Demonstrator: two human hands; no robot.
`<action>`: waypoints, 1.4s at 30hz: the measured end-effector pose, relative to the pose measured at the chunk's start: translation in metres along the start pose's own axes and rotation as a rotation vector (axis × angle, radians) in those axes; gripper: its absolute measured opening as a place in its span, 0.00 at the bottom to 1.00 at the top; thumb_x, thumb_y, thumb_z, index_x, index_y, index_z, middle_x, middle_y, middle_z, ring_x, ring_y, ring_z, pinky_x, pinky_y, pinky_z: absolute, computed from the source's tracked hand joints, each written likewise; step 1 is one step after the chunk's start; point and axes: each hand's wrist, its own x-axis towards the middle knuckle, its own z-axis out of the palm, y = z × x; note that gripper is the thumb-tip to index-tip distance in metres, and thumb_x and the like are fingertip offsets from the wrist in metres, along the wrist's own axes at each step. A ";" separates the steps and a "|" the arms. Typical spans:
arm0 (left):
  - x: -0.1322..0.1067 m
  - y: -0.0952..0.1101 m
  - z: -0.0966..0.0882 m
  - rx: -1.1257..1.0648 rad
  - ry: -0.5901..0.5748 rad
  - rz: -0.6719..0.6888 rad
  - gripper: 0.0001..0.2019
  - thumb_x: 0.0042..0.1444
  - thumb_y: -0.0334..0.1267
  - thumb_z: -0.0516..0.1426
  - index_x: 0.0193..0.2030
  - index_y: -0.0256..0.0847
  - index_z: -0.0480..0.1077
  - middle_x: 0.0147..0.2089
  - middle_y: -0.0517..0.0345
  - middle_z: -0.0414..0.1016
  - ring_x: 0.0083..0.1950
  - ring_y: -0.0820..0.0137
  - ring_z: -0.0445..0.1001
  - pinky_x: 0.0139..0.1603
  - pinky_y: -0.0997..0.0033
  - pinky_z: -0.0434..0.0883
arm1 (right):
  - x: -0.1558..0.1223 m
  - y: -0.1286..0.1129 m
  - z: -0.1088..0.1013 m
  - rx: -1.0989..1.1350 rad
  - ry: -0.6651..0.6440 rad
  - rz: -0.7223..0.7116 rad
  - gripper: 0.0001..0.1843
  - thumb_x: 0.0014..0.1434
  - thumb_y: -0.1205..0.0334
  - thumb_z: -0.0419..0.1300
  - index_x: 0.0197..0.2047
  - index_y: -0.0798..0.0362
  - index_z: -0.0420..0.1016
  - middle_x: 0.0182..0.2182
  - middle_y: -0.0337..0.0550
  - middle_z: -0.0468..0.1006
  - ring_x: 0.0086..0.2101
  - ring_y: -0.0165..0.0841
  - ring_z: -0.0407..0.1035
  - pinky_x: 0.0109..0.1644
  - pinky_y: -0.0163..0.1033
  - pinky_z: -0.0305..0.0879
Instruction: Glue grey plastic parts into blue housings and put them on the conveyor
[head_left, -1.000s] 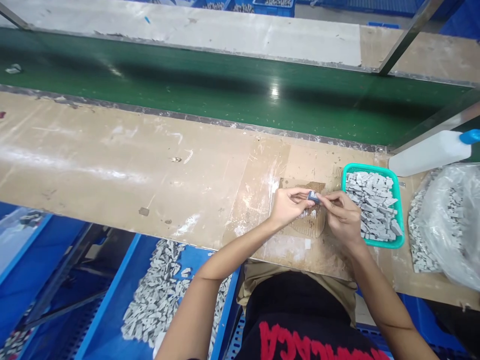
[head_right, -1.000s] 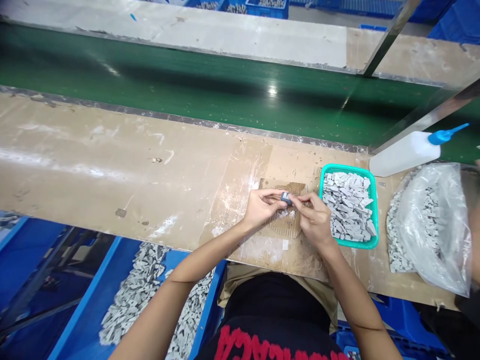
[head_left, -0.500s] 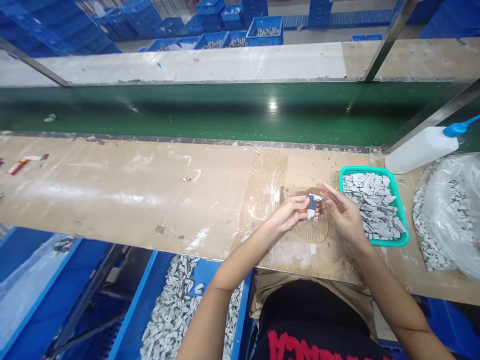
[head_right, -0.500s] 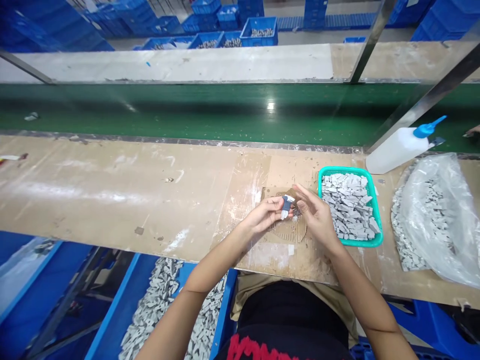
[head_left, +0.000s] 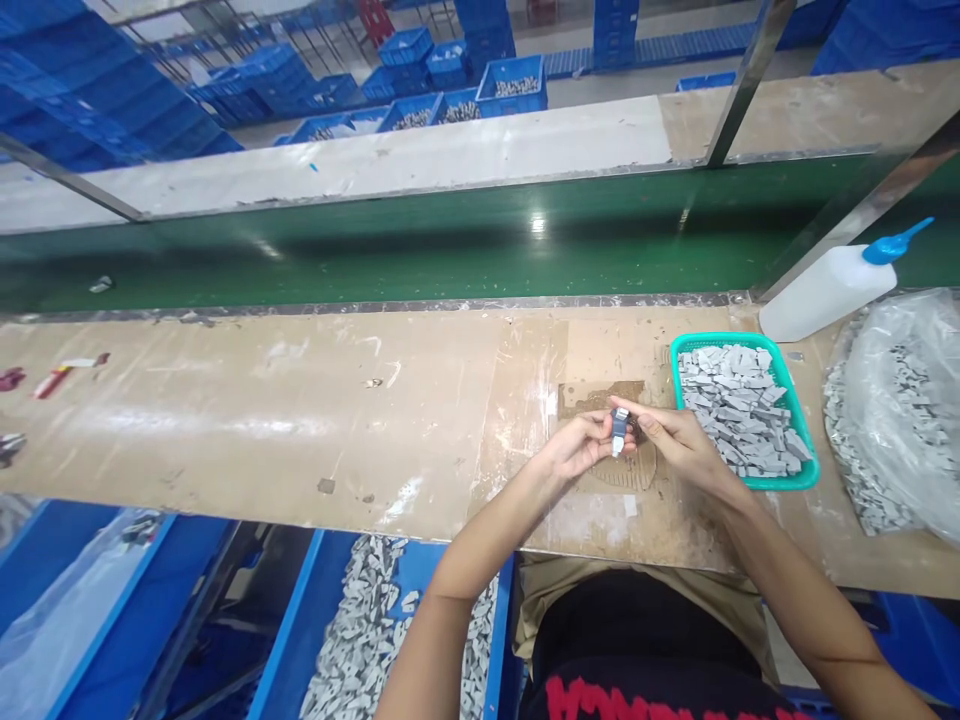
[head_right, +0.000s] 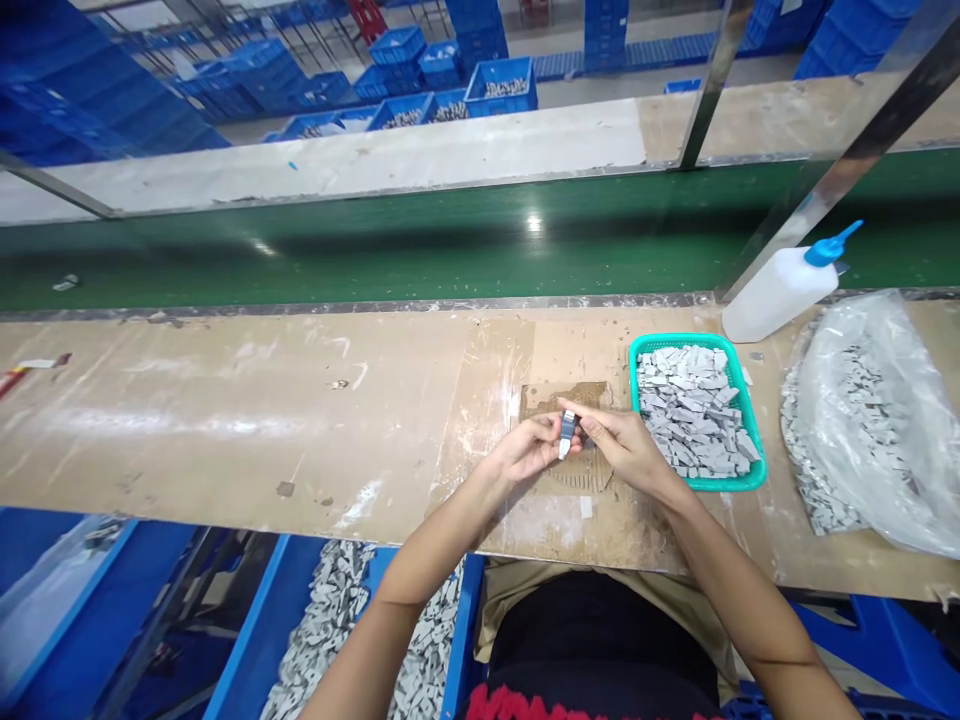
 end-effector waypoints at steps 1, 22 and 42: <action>-0.003 0.006 0.003 0.049 0.001 -0.001 0.10 0.43 0.25 0.66 0.35 0.34 0.74 0.32 0.56 0.75 0.31 0.74 0.75 0.44 0.69 0.76 | 0.000 0.000 0.000 -0.006 0.029 -0.017 0.26 0.70 0.45 0.51 0.61 0.49 0.76 0.54 0.45 0.81 0.52 0.43 0.77 0.58 0.48 0.73; 0.142 0.176 -0.041 0.865 0.926 0.735 0.19 0.56 0.32 0.62 0.54 0.30 0.69 0.46 0.41 0.81 0.45 0.65 0.81 0.53 0.65 0.74 | 0.005 0.049 -0.055 -0.760 0.592 -0.166 0.12 0.62 0.68 0.57 0.41 0.52 0.83 0.37 0.49 0.80 0.40 0.44 0.69 0.49 0.51 0.70; 0.025 0.021 0.012 0.643 0.118 0.342 0.23 0.43 0.53 0.71 0.37 0.35 0.79 0.34 0.52 0.82 0.34 0.71 0.78 0.40 0.72 0.73 | -0.001 0.019 0.003 -0.314 0.342 -0.188 0.17 0.62 0.60 0.61 0.54 0.47 0.78 0.43 0.47 0.85 0.35 0.38 0.81 0.42 0.44 0.80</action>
